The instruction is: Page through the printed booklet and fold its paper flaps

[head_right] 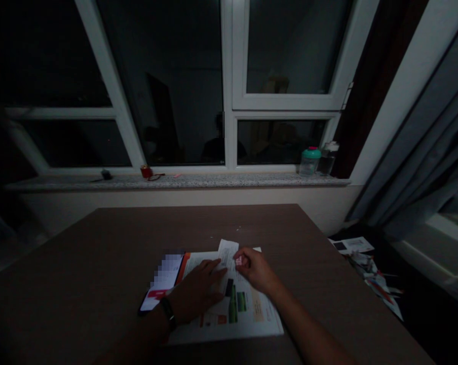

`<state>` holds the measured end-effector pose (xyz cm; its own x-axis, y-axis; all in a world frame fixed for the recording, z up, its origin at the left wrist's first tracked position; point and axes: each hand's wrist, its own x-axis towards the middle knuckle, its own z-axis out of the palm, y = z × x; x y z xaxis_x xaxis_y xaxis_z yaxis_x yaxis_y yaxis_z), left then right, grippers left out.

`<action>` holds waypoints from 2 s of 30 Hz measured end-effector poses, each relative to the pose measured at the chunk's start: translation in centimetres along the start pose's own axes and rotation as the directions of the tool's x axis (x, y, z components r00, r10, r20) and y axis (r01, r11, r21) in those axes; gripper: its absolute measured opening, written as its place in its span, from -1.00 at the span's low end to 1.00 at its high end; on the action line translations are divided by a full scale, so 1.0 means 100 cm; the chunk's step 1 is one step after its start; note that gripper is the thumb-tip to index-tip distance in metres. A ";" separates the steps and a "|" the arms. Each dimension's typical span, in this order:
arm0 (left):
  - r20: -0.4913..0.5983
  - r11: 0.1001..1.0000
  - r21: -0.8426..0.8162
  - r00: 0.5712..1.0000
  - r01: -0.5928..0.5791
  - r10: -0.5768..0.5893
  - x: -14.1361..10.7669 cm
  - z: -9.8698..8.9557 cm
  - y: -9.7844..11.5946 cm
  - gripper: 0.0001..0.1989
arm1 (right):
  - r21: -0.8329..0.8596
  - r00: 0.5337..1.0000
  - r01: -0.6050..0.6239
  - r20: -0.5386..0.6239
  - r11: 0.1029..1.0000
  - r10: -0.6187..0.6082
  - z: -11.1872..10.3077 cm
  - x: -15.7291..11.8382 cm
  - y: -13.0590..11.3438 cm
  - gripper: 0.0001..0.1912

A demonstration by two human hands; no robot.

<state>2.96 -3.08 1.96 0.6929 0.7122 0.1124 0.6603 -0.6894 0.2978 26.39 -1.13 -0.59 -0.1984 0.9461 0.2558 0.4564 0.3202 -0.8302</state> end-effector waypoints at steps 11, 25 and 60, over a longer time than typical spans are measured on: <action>-0.022 0.999 -0.003 0.998 0.054 -0.054 0.002 0.003 0.001 -0.45 | -0.020 1.000 0.013 0.018 1.000 -0.013 0.016 -0.004 -0.005 -0.89; -0.001 0.999 0.005 0.999 0.034 -0.034 0.003 0.001 0.001 -0.48 | 0.018 0.971 -0.003 0.239 1.000 -0.001 0.018 -0.012 -0.003 -0.82; 0.137 0.998 -0.006 0.988 0.067 -0.066 0.003 -0.016 -0.012 -0.29 | 0.097 0.915 0.158 0.359 0.983 -0.182 0.015 -0.016 0.004 -0.78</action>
<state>1.88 -1.82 3.18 0.6810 0.7312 -0.0389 0.7039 -0.6390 0.3101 25.60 -2.58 -2.04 -0.5764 0.7904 0.2076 0.3329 0.4591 -0.8236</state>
